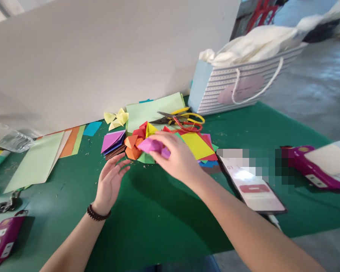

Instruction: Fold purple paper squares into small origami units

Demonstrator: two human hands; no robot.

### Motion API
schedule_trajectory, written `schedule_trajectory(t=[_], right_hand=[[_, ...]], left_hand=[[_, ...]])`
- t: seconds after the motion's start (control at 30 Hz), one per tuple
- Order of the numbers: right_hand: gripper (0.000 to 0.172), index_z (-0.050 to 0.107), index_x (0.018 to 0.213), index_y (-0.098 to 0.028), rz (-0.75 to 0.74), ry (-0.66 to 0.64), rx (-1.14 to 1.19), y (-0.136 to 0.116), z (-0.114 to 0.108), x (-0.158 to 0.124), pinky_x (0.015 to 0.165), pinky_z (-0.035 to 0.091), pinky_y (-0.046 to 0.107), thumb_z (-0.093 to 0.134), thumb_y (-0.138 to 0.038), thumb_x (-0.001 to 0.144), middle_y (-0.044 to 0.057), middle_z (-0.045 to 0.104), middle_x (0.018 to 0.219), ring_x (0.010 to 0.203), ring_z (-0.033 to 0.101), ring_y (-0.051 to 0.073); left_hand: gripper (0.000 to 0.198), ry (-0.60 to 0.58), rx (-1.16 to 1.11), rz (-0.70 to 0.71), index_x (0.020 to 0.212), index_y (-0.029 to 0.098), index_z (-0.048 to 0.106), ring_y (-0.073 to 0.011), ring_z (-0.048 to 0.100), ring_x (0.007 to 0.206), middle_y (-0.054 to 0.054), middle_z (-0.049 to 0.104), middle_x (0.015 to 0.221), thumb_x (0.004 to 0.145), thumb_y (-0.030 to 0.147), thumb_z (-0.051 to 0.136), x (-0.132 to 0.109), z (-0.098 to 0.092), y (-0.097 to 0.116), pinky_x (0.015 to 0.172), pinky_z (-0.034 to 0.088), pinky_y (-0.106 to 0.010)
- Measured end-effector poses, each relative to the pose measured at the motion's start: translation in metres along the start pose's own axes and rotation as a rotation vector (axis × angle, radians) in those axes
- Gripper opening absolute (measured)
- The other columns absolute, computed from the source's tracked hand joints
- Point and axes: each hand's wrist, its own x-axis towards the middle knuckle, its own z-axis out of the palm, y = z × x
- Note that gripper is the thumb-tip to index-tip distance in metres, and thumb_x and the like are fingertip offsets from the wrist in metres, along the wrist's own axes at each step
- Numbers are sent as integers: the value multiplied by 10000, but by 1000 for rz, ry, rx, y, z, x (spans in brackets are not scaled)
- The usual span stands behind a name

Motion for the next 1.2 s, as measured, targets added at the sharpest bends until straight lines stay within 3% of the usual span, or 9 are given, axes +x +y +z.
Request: schedule_trajectory(t=[0.2, 0.37, 0.47, 0.57, 0.73, 0.87, 0.97, 1.1, 1.2], right_hand=[[280, 645, 1049, -209, 63, -205, -321, 28, -4, 2, 772, 542, 432, 610, -370, 822, 89, 701, 940, 893, 654, 289], [307, 662, 1107, -196, -12, -188, -472, 39, 9, -5, 837, 535, 461, 531, -343, 873, 146, 580, 1264, 1035, 626, 312], [307, 664, 1122, -187, -32, -156, -472, 39, 9, -4, 835, 545, 434, 518, -297, 875, 143, 580, 1241, 1046, 623, 301], [263, 690, 1049, -173, -107, -75, -460, 35, 10, -3, 832, 548, 437, 515, -260, 875, 144, 600, 1178, 1031, 623, 305], [173, 702, 921, -176, -277, 126, -337, 19, 20, -6, 780, 555, 400, 540, -226, 882, 130, 627, 1022, 912, 640, 259], [149, 688, 934, -208, -338, 98, -227, 9, 25, -11, 789, 549, 380, 550, -189, 880, 103, 636, 973, 881, 637, 229], [157, 678, 954, -220, -345, 61, -180, 9, 26, -13, 790, 545, 383, 544, -182, 882, 95, 643, 962, 882, 637, 230], [198, 648, 1047, -234, -399, 96, -137, 7, 26, -16, 791, 543, 390, 545, -179, 886, 98, 643, 995, 883, 639, 228], [319, 586, 1198, -265, -473, 132, -104, -1, 28, -23, 833, 534, 417, 585, -229, 881, 113, 634, 1124, 941, 637, 240]], left_hand=[[232, 156, 2, 31, 992, 177, 675, -150, 631, 857, -72, 640, 1083, 815, 322, 639, 5, -6, 0, 731, 507, -266], [266, 172, 123, 90, 1023, 165, 666, -153, 620, 826, -60, 652, 923, 820, 334, 634, 5, -11, -3, 716, 492, -253], [230, 273, 329, 183, 1019, 175, 663, -143, 596, 780, -41, 638, 849, 841, 311, 608, 8, -21, -4, 693, 479, -242], [188, 386, 684, 345, 996, 191, 674, -168, 582, 835, -71, 626, 993, 847, 253, 577, 19, -36, 4, 669, 475, -257], [259, 281, 1274, 554, 1052, 195, 686, -303, 494, 1096, -123, 633, 1132, 804, 214, 618, 52, -50, 25, 969, 414, -478], [118, 233, 1334, 557, 740, 200, 709, -300, 533, 1009, -109, 684, 959, 764, 145, 608, 78, -53, 28, 907, 445, -467], [147, 235, 1354, 586, 710, 198, 706, -280, 560, 930, -101, 693, 890, 781, 158, 584, 85, -55, 35, 870, 464, -452], [172, 316, 1349, 666, 837, 204, 715, -274, 579, 949, -98, 694, 926, 842, 197, 543, 65, -48, 62, 906, 455, -462], [227, 248, 1340, 774, 1038, 240, 678, -257, 591, 1044, -77, 684, 1061, 875, 188, 529, 20, -39, 70, 969, 445, -439]])
